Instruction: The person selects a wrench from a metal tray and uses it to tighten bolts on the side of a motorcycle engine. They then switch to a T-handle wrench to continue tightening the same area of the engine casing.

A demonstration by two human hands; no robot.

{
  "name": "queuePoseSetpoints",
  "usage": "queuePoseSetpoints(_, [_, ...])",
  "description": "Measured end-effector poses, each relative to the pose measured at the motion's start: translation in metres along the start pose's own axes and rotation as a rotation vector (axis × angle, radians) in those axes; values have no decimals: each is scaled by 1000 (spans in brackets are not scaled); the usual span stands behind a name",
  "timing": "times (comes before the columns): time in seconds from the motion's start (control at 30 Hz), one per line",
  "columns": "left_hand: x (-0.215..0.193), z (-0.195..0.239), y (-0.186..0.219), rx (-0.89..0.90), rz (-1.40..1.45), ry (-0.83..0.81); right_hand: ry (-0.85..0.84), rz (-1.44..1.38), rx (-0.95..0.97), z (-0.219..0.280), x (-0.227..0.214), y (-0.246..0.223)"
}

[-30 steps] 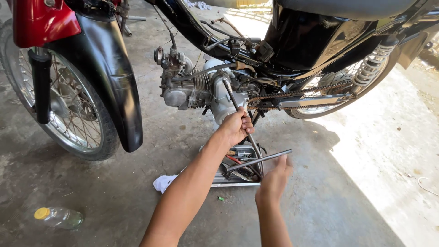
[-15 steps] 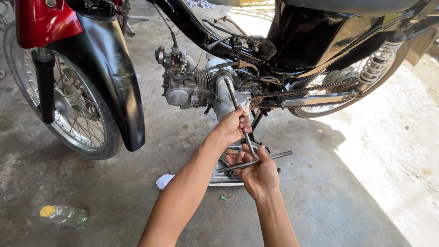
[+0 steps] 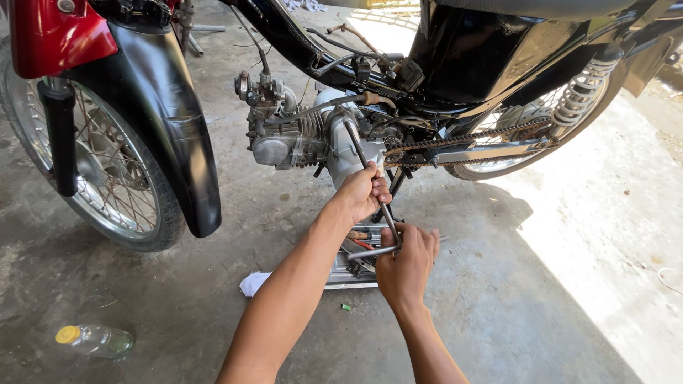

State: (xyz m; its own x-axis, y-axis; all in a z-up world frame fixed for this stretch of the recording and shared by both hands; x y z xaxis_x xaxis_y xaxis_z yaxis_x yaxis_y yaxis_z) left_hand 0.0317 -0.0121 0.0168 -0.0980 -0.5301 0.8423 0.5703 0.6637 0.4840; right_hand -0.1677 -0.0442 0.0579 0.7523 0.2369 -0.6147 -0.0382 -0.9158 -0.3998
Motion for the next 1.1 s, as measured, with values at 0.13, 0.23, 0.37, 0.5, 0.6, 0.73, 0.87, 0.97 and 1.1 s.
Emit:
queuePoseSetpoints(0.13, [-1,-2,-2,5,3,-20,-412,-856,1006,-6,7,8])
queuePoseSetpoints(0.23, [-6,-2,5,16,-1,-9,-497,-1488,1341,-1,14,-6])
queuePoseSetpoints(0.37, [-6,-7,4,-8,11,-16,-275,-1183,1233,-8,-27,-42])
queuePoseSetpoints(0.5, [-3,-2,6,-1,-29,-3,132,-640,650,6,-41,-30])
queuePoseSetpoints(0.6, [-7,-9,1,-13,-7,-16,389,-310,146,10,-53,-39])
queuePoseSetpoints(0.73, [-5,-8,5,-12,-13,-14,327,-277,-294,13,-45,-45])
queuePoseSetpoints(0.87, [-18,-19,4,-31,-33,-22,-198,291,-509,7,-32,-60])
queuePoseSetpoints(0.97, [-8,-9,9,-12,-46,-21,-191,761,-614,-5,-32,-38])
queuePoseSetpoints(1.1, [-6,-15,2,26,-81,-8,-227,578,-498,-19,-12,-19])
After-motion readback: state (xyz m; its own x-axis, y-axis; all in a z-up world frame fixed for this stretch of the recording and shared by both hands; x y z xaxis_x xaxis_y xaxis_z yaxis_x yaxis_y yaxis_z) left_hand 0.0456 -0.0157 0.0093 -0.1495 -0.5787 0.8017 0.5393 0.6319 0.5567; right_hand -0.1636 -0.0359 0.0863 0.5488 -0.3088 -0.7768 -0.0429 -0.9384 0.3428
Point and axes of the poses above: each hand's wrist, its own z-axis away from the middle knuckle, its own x-axis out of the palm, y = z × x, the point moved 3 cm from there along -z, towards the middle knuckle, and after that the axes turned 5 degrees about x, right-handed, at the moved point
